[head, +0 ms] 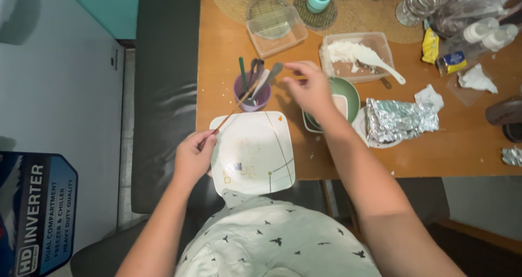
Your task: Stacking dirty dishes and wrapping leftover food in aluminum foil before storing it in the refrigerator.
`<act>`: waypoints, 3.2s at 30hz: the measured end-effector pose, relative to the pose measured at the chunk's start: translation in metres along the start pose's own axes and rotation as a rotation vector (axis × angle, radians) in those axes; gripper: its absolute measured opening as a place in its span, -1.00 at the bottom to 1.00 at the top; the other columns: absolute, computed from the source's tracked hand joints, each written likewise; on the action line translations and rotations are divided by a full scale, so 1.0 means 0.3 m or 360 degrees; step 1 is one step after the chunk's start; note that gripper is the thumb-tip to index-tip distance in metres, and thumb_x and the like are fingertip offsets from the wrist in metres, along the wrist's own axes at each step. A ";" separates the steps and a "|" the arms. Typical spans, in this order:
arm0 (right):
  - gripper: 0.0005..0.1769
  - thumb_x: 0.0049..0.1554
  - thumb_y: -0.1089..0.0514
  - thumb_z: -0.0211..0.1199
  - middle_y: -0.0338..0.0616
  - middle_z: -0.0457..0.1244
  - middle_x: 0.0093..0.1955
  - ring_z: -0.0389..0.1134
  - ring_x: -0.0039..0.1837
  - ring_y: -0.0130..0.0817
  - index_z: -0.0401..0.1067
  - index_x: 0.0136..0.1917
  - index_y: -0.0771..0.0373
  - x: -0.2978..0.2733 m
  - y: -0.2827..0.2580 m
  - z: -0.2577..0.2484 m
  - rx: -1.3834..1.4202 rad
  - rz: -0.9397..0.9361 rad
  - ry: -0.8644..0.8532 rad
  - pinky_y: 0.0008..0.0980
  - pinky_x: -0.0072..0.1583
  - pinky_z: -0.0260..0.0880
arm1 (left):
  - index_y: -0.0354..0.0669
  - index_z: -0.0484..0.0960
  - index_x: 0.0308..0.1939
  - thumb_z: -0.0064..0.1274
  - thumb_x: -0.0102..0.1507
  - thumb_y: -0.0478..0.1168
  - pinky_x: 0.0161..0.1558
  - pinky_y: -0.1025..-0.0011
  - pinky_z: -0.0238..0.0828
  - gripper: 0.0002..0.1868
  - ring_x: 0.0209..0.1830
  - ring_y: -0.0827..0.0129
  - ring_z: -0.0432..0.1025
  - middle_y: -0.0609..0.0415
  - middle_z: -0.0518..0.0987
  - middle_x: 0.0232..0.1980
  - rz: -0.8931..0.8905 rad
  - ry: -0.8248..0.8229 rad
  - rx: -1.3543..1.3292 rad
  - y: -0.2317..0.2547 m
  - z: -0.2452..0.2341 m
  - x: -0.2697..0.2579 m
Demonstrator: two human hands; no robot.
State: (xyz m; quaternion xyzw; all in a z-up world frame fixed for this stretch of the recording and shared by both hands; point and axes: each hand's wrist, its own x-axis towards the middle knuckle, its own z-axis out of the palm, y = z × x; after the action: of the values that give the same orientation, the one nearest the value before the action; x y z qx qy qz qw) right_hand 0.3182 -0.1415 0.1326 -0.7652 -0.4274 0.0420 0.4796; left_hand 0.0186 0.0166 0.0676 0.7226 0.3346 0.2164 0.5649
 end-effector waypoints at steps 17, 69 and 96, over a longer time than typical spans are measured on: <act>-0.49 0.10 0.40 0.07 -0.19 0.32 0.16 0.41 0.06 -0.34 0.35 0.34 0.31 -0.464 0.548 -0.344 0.0478 0.1379 0.0383 -0.34 0.00 0.53 | -0.12 0.82 -0.26 0.17 0.16 -0.22 0.00 0.10 0.45 -0.84 -0.16 -0.02 0.54 -0.08 0.67 -0.23 0.0429 -0.0276 0.1015 -0.056 0.093 0.071; -0.54 0.16 0.12 0.32 -0.06 0.44 0.12 0.46 0.10 -0.38 0.46 0.29 0.34 -0.692 0.094 0.047 0.0101 0.0972 -0.0331 -0.39 0.14 0.47 | -0.10 0.81 -0.16 0.19 0.18 -0.26 -0.12 0.16 0.46 -0.82 -0.23 0.03 0.51 -0.08 0.62 -0.28 0.0426 -0.0137 0.0957 -0.126 0.014 0.014; 0.35 -0.31 -0.07 0.68 0.27 0.07 0.51 0.12 0.53 0.17 0.02 0.56 0.36 -0.583 -0.229 -0.206 -0.0428 0.0180 -0.0232 -0.03 0.49 0.17 | -0.05 0.84 -0.37 0.27 0.10 -0.14 0.48 -0.16 -0.18 -0.87 0.61 -0.25 -0.07 -0.17 0.30 0.52 0.0664 -0.0527 0.1370 0.047 0.194 -0.005</act>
State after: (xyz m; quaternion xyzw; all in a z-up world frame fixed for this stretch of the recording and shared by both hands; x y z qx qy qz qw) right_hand 0.1949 -0.2940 0.1583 -0.8401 -0.4193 0.0669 0.3375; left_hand 0.0611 -0.0256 0.0657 0.9661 0.1479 0.0495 0.2059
